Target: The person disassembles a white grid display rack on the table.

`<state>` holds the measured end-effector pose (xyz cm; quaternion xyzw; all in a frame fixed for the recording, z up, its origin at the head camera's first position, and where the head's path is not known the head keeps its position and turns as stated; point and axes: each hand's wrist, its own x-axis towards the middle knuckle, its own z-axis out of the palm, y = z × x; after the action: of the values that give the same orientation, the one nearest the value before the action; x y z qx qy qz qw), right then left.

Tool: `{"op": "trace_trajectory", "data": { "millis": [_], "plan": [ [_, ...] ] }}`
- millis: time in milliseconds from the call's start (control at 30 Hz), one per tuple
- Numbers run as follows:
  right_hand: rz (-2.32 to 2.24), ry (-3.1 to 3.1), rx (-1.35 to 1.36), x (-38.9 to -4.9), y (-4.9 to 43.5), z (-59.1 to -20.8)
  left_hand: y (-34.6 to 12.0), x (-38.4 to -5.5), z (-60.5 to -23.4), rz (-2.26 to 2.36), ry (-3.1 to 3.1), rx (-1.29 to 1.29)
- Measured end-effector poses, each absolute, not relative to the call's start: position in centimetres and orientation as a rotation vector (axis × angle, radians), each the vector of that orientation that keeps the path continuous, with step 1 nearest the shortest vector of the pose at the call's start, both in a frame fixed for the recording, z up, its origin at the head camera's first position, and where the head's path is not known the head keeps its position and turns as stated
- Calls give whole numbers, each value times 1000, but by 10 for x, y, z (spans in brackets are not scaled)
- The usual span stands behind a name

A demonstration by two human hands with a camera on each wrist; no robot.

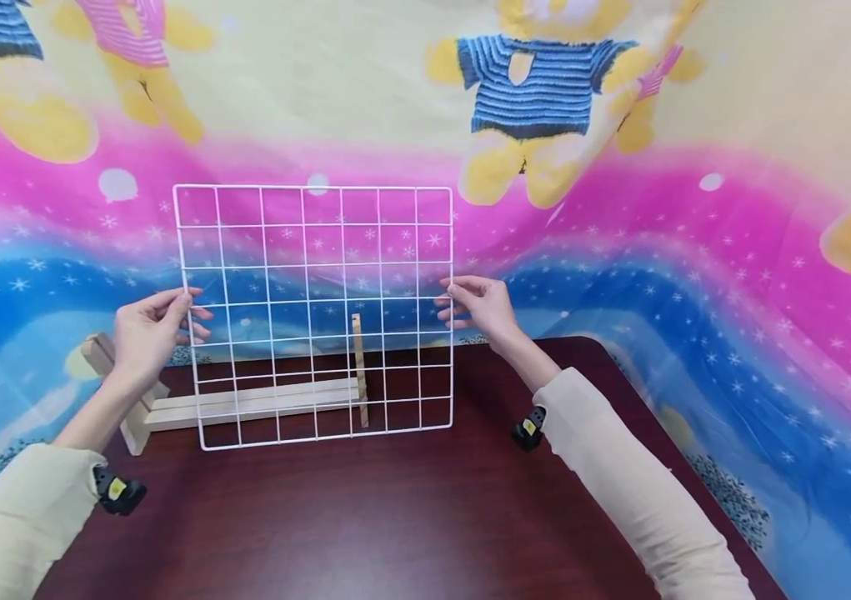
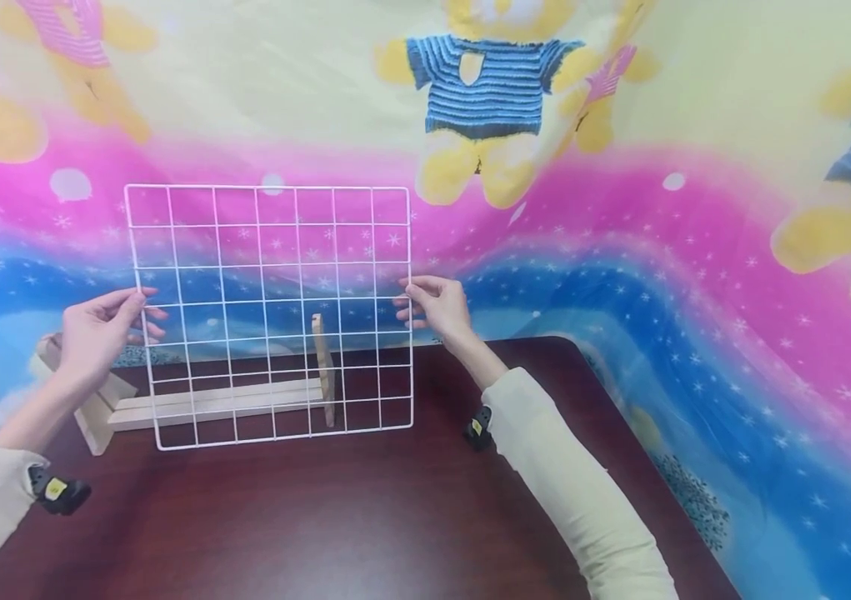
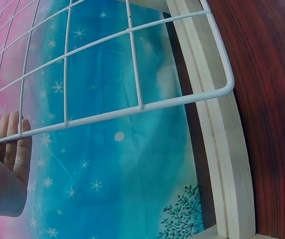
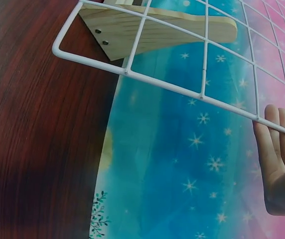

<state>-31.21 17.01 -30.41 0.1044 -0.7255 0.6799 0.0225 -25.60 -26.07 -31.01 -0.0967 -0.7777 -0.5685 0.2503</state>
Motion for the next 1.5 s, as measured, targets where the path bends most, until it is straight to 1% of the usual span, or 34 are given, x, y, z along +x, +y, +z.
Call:
{"op": "trace_trajectory", "data": {
  "millis": [367,667,833,1133,1500],
  "plan": [
    [2162,-2285,289,-313,183,-313,-252,-253,-319,-1515,-2160,-254],
    [2156,-2295,274,-311,194,-316,-240,-250,-326,-1604,-2092,-279],
    [2140,-2309,262,-309,201,-319,-237,-253,-335,-1702,-2039,-317],
    [2194,-2269,212,-310,208,-327,-238,-270,-359,-1840,-1937,-316],
    [2189,-2252,223,-307,218,-332,-228,-265,-364,-1838,-1935,-301]
  ]
}}
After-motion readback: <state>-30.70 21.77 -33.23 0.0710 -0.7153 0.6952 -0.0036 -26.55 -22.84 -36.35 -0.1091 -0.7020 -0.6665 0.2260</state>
